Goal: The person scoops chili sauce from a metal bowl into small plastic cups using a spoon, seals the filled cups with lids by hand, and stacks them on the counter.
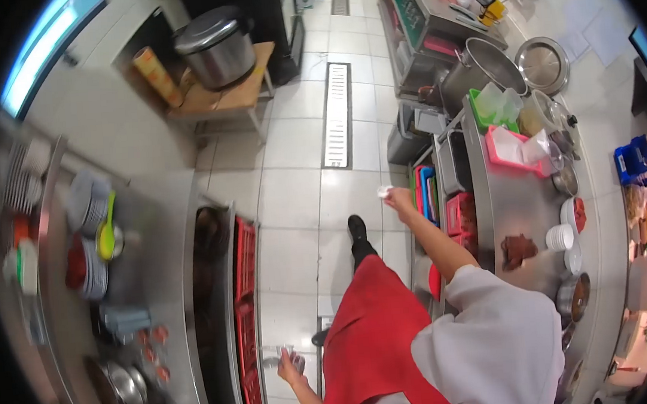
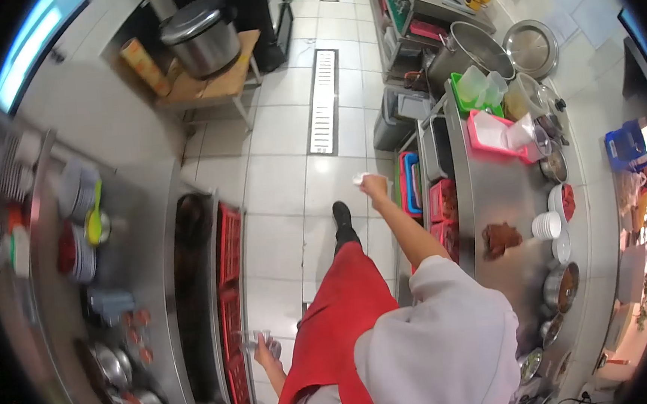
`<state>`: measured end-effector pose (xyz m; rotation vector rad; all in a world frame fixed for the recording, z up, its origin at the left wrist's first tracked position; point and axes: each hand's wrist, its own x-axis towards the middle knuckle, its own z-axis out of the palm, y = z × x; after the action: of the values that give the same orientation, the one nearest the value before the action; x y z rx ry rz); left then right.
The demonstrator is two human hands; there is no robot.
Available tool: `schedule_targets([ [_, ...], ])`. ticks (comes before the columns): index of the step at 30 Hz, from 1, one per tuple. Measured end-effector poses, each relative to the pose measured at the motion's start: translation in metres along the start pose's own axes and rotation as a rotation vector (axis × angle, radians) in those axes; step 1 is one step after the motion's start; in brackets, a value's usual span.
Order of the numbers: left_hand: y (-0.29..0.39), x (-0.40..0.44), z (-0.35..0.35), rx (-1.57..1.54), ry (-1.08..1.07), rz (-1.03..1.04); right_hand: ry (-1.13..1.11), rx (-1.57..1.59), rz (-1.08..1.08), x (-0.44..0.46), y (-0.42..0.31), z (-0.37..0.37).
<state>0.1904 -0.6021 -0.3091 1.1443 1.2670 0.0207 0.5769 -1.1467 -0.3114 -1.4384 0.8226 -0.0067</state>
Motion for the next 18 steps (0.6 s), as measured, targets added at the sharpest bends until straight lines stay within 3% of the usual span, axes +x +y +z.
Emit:
schedule_targets([
  [2, -0.002, 0.001, 0.058, 0.011, 0.058, -0.056, 0.145, 0.01, -0.081, 0.112, -0.046, -0.038],
  [6, 0.007, 0.0, 0.195, 0.087, 0.127, -0.166, 0.451, -0.545, -0.464, 0.354, -0.124, -0.119],
  [8, 0.012, 0.0, 0.274, 0.199, 0.031, -0.145, 0.531, -0.607, -0.523, 0.433, -0.174, -0.137],
  [12, 0.031, -0.002, 0.44, 0.432, -0.221, -0.146, 0.534, -0.791, -0.569, 0.604, -0.182, -0.185],
  [14, 0.043, -0.011, 0.542, 0.463, -0.294, -0.091, 0.429, -0.92, -0.449, 0.691, -0.157, -0.199],
  [16, 0.065, -0.025, 0.586, 0.541, -0.358, -0.152, 0.261, -1.066, -0.234, 0.746, -0.127, -0.226],
  [17, 0.069, -0.029, 0.6, 0.521, -0.442, -0.085, 0.114, -1.135, -0.147, 0.764, -0.121, -0.235],
  [18, 0.067, -0.029, 0.605, 0.534, -0.428, -0.062, 0.193, -1.1, -0.109, 0.763, -0.119, -0.231],
])
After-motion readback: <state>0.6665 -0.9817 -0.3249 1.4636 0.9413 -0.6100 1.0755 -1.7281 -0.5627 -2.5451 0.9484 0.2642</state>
